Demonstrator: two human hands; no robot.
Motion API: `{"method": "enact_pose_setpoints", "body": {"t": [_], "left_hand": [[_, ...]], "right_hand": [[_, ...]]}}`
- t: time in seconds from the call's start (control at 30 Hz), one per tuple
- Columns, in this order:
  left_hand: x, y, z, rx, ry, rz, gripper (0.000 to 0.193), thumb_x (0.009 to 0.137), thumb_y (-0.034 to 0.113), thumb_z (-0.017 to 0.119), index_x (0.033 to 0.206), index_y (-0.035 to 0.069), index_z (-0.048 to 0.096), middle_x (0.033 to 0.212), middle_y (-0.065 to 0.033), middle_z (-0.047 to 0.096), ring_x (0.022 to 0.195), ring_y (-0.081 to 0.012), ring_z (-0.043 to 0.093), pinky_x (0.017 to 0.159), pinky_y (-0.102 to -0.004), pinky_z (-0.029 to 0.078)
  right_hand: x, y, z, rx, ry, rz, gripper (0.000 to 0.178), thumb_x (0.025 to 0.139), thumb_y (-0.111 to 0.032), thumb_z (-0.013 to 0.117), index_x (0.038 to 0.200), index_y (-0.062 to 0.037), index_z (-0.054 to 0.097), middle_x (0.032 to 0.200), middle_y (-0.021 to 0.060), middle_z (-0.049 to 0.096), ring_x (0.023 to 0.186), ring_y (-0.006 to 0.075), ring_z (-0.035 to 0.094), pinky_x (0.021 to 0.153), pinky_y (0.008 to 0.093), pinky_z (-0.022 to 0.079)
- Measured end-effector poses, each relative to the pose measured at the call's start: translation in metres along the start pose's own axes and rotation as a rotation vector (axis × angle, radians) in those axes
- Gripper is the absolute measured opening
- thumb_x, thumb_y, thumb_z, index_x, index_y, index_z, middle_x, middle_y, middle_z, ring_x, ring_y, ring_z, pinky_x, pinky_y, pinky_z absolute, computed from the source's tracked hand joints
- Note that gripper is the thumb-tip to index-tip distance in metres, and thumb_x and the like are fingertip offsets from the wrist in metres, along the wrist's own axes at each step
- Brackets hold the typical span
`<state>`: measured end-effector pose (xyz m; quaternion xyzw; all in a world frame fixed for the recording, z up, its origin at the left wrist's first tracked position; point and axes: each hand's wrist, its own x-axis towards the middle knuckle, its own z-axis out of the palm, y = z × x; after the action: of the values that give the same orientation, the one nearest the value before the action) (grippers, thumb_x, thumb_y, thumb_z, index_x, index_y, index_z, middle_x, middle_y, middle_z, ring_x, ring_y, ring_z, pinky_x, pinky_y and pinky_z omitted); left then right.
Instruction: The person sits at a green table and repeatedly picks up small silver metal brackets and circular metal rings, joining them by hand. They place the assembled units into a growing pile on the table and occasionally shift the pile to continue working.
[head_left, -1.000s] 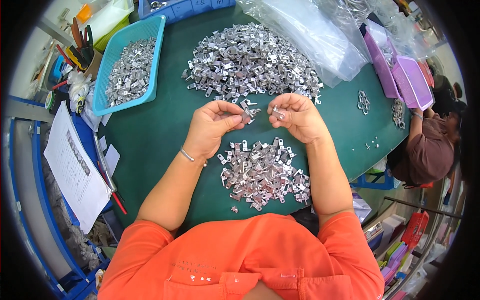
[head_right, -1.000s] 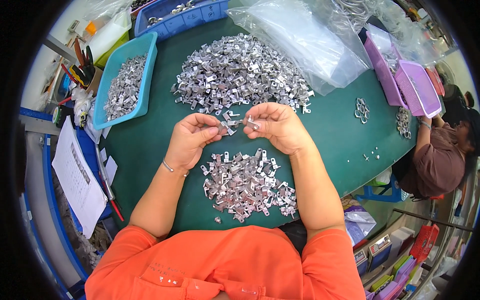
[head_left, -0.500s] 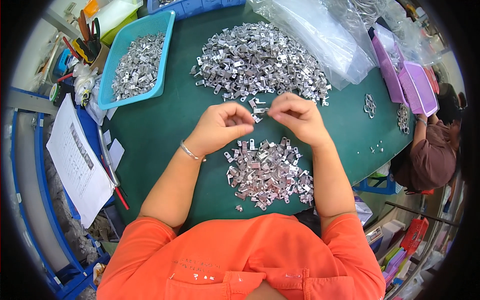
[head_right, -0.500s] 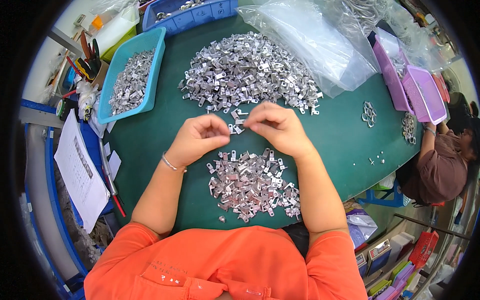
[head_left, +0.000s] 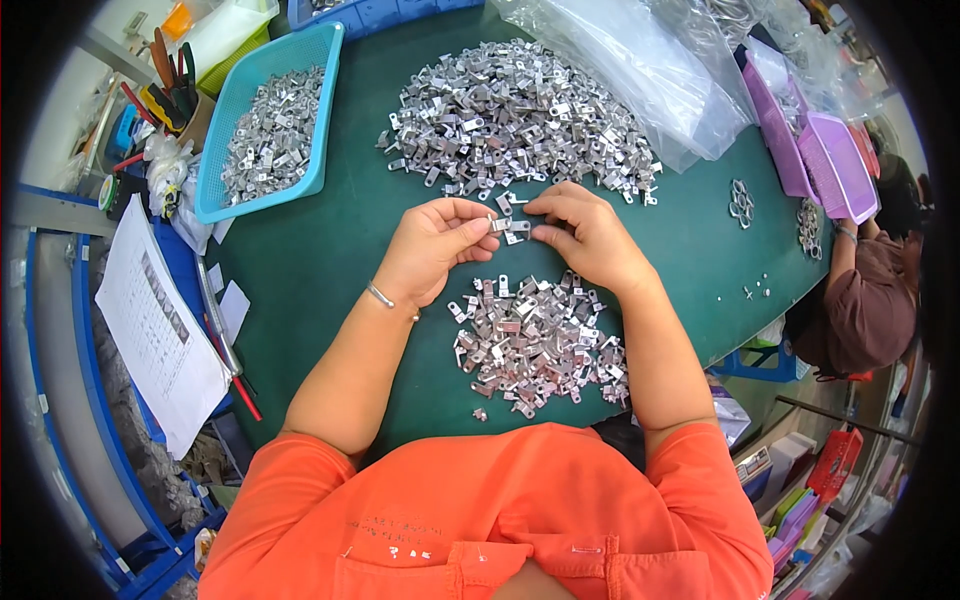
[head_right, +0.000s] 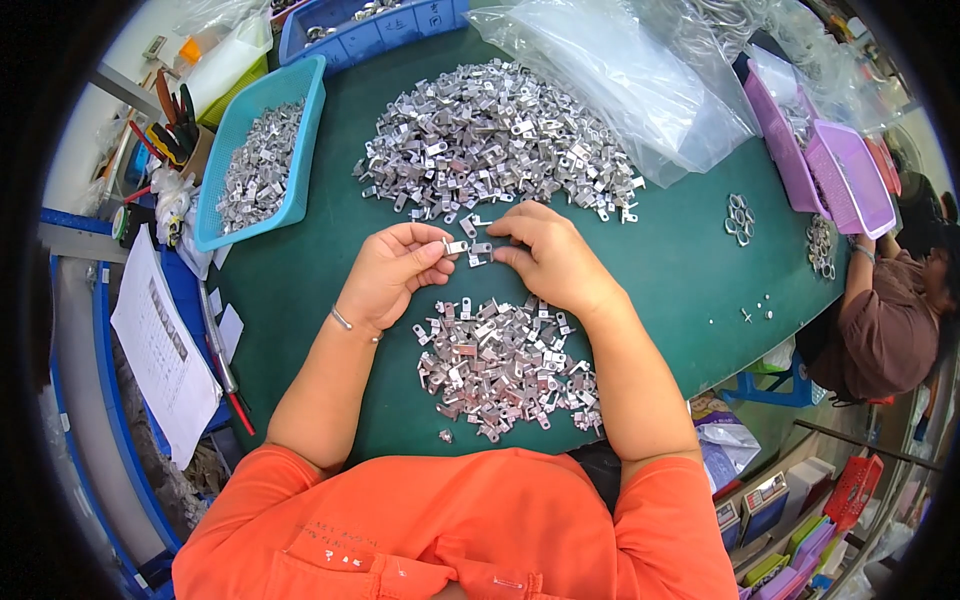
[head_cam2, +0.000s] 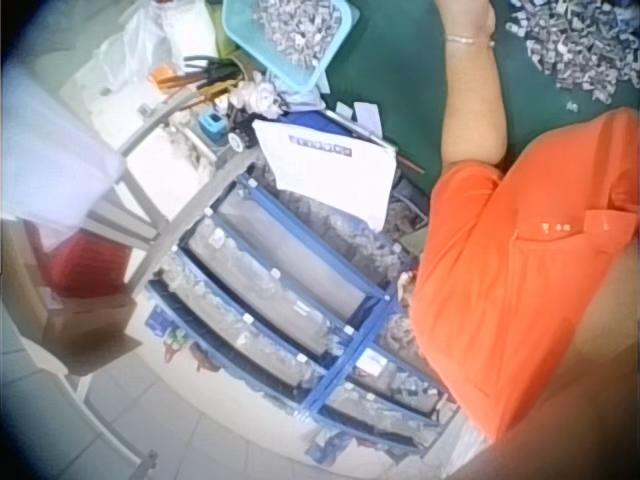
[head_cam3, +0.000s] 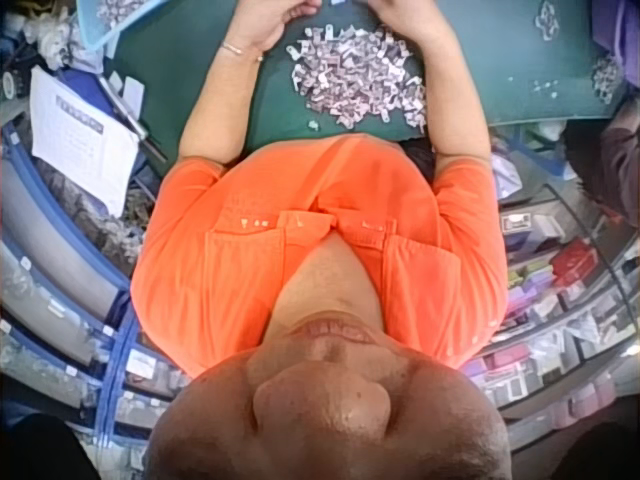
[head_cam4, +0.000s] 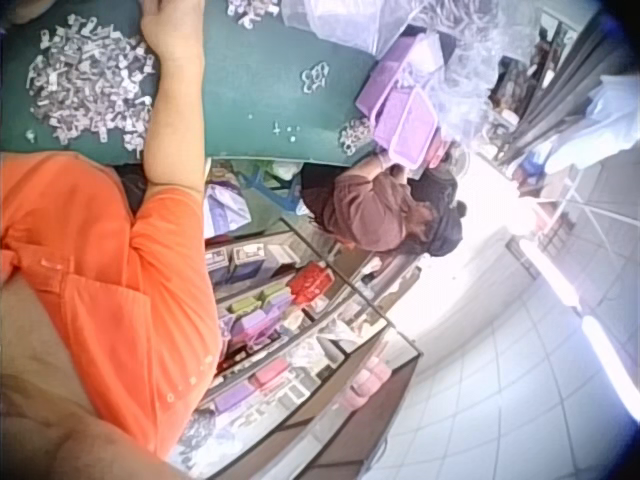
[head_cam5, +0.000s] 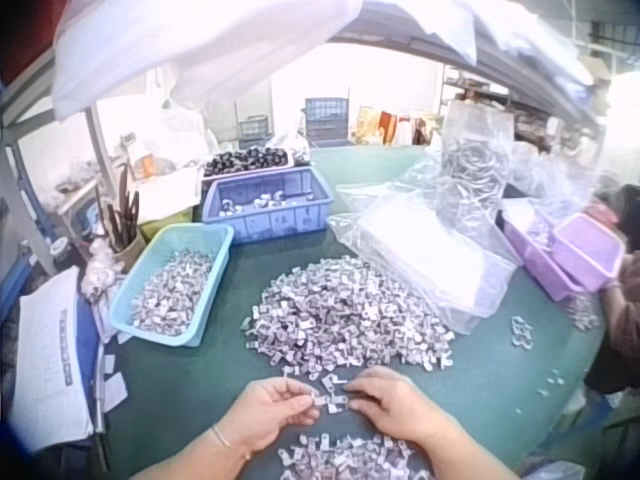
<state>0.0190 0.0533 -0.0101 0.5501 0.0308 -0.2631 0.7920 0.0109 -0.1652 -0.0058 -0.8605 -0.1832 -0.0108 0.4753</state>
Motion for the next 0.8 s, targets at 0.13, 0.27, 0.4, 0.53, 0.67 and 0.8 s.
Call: {"method": "enact_pose_setpoints", "body": {"t": [0.13, 0.27, 0.4, 0.53, 0.67, 0.8], "left_hand": [[0.0, 0.0, -0.003, -0.149, -0.087, -0.04, 0.015, 0.09, 0.006, 0.059, 0.101, -0.003, 0.06, 0.091, -0.0103, 0.066, 0.076, -0.0136, 0.065, 0.068, -0.0243, 0.055], [-0.002, 0.003, -0.01, -0.15, -0.23, -0.032, 0.013, 0.088, 0.003, 0.059, 0.099, -0.004, 0.062, 0.092, -0.0107, 0.065, 0.073, -0.0127, 0.063, 0.065, -0.0233, 0.054], [-0.008, 0.022, -0.011, 0.219, -0.576, 0.036, 0.01, 0.085, 0.001, 0.061, 0.094, -0.002, 0.065, 0.091, -0.0091, 0.064, 0.068, -0.0108, 0.059, 0.06, -0.0218, 0.05], [-0.003, -0.003, 0.011, 0.919, -0.058, 0.426, 0.024, 0.072, 0.002, 0.074, 0.093, 0.001, 0.065, 0.089, -0.0024, 0.054, 0.069, -0.0094, 0.053, 0.06, -0.0235, 0.045], [0.0, -0.015, 0.019, 1.151, 0.035, 0.687, 0.025, 0.071, 0.002, 0.073, 0.094, 0.003, 0.062, 0.086, -0.005, 0.056, 0.066, -0.0143, 0.056, 0.058, -0.0291, 0.046], [-0.001, -0.009, 0.02, 0.697, 0.011, 0.381, 0.017, 0.08, 0.004, 0.068, 0.096, 0.001, 0.062, 0.085, -0.0064, 0.061, 0.071, -0.0167, 0.062, 0.063, -0.0272, 0.051]], "right_hand": [[-0.001, 0.004, 0.0, -0.13, -0.018, -0.144, 0.017, 0.075, 0.001, 0.069, 0.091, -0.0007, 0.066, 0.09, 0.0113, 0.061, 0.081, 0.0261, 0.062, 0.071, 0.0322, 0.05], [-0.002, -0.002, -0.014, 0.154, -0.109, 0.119, 0.016, 0.076, 0.003, 0.067, 0.091, -0.001, 0.067, 0.085, 0.0101, 0.063, 0.079, 0.0233, 0.063, 0.07, 0.0308, 0.05], [-0.003, 0.002, -0.023, 0.315, -0.177, -0.03, 0.016, 0.077, 0.003, 0.066, 0.092, -0.0011, 0.067, 0.084, 0.0094, 0.064, 0.078, 0.0211, 0.062, 0.069, 0.0294, 0.05], [0.005, -0.009, 0.003, 0.013, -0.002, -0.119, 0.015, 0.076, -0.001, 0.067, 0.091, -0.0043, 0.068, 0.085, 0.0095, 0.06, 0.077, 0.0254, 0.061, 0.069, 0.0325, 0.049], [0.006, 0.002, 0.006, 0.003, 0.011, 0.001, 0.01, 0.081, -0.001, 0.065, 0.091, -0.0001, 0.065, 0.081, 0.0057, 0.062, 0.07, 0.0154, 0.059, 0.062, 0.0276, 0.048], [0.004, 0.001, -0.008, 0.788, 0.013, 0.539, 0.014, 0.085, -0.003, 0.062, 0.097, 0.0045, 0.064, 0.077, 0.0078, 0.066, 0.068, 0.0136, 0.064, 0.058, 0.0241, 0.052]]}}
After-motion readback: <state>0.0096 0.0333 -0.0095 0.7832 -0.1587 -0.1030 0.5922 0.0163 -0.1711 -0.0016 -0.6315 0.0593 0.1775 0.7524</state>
